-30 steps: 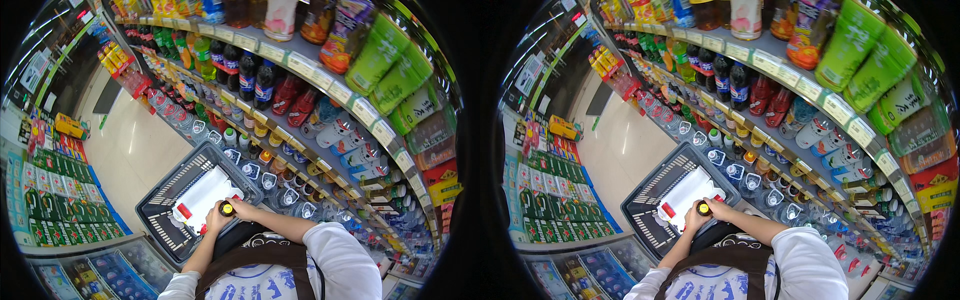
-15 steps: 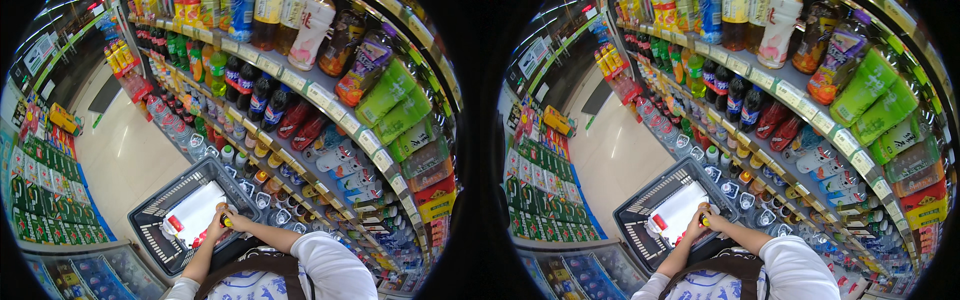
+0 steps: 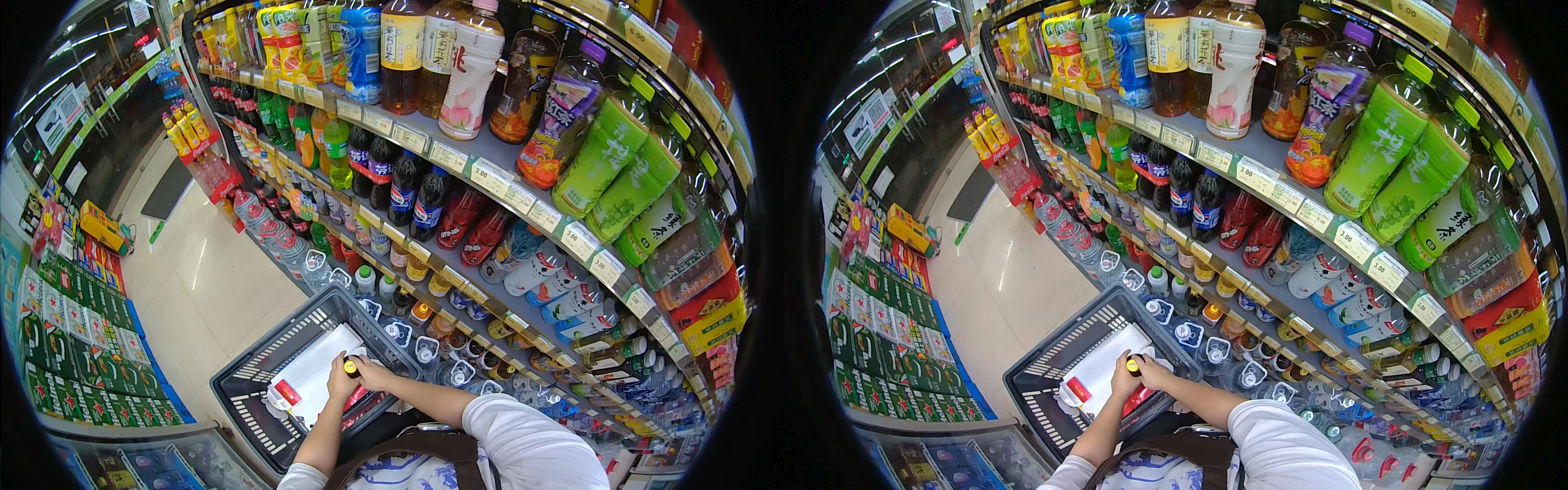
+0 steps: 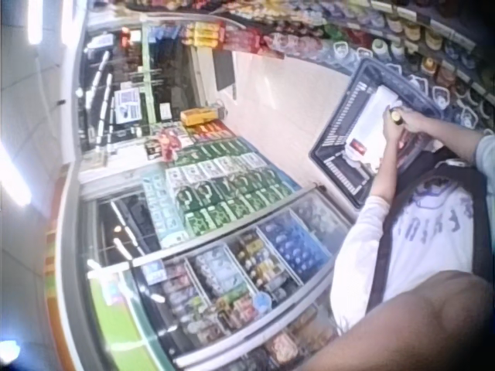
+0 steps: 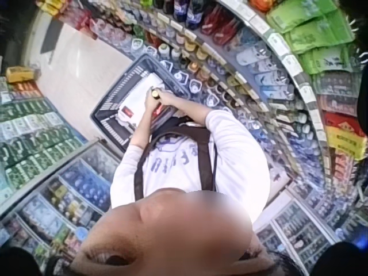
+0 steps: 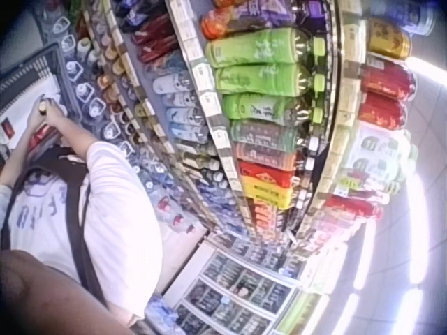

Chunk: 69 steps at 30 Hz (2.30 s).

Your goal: The person takes various bottled and canned beverages from a black plastic crate and places them onto shelves in a refrigerated display case. They handle multiple types of drinks, including teas, sodas, and energy drinks, arranging them in rows.

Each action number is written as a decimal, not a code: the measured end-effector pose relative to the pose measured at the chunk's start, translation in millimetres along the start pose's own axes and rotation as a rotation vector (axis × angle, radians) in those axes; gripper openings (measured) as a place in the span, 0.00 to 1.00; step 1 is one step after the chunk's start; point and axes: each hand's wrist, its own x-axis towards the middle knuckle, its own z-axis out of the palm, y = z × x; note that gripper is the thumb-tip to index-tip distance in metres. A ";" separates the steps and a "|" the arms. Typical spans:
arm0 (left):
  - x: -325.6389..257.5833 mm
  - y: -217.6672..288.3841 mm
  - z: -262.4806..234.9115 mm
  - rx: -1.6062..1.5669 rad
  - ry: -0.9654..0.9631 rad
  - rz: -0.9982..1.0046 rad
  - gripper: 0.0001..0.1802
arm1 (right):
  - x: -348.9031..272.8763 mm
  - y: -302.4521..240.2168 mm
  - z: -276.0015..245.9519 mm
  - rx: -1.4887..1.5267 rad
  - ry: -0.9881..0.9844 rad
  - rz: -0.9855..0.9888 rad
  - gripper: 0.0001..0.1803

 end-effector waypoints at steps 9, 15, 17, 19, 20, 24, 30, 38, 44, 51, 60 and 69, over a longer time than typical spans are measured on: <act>-11.8 -5.7 -4.0 -0.041 0.076 0.199 0.52 | -12.7 8.8 -8.2 0.031 0.034 0.039 0.37; -21.9 25.3 -16.1 -0.031 0.383 0.353 0.51 | -28.9 1.9 -37.4 0.219 0.420 -0.228 0.34; -10.7 65.9 -33.0 -0.171 0.428 0.469 0.49 | -55.0 -35.7 -89.4 0.252 0.741 -0.440 0.31; 6.2 128.0 -62.2 -0.205 0.455 0.636 0.44 | -80.7 -72.4 -150.1 0.298 1.067 -0.535 0.29; 18.0 162.3 -76.0 -0.267 0.458 0.769 0.41 | -88.4 -82.0 -179.4 0.282 1.265 -0.579 0.30; 44.7 327.1 -129.9 -0.291 0.226 1.217 0.32 | -127.5 -110.9 -286.2 0.147 1.799 -0.519 0.34; 66.7 502.6 -122.3 -0.567 -0.033 1.231 0.44 | -150.4 -107.9 -346.6 0.123 1.768 -0.412 0.36; 63.7 531.0 -110.3 -0.484 0.151 0.969 0.36 | -153.3 -95.5 -357.3 0.181 1.702 -0.345 0.37; 10.6 464.6 -141.6 -0.585 0.251 1.194 0.38 | -177.2 -112.1 -333.6 0.187 1.535 -0.574 0.39; -11.8 287.1 -152.6 -0.371 0.208 1.051 0.25 | -158.4 -118.7 -243.7 -0.025 1.027 -0.828 0.40; -71.8 68.7 -100.2 -0.357 0.244 0.252 0.36 | -61.1 -74.6 -70.7 0.314 -0.026 -0.622 0.40; -97.1 -63.3 -73.8 0.137 0.051 0.031 0.49 | -10.2 -49.7 39.9 0.403 -0.162 -0.582 0.43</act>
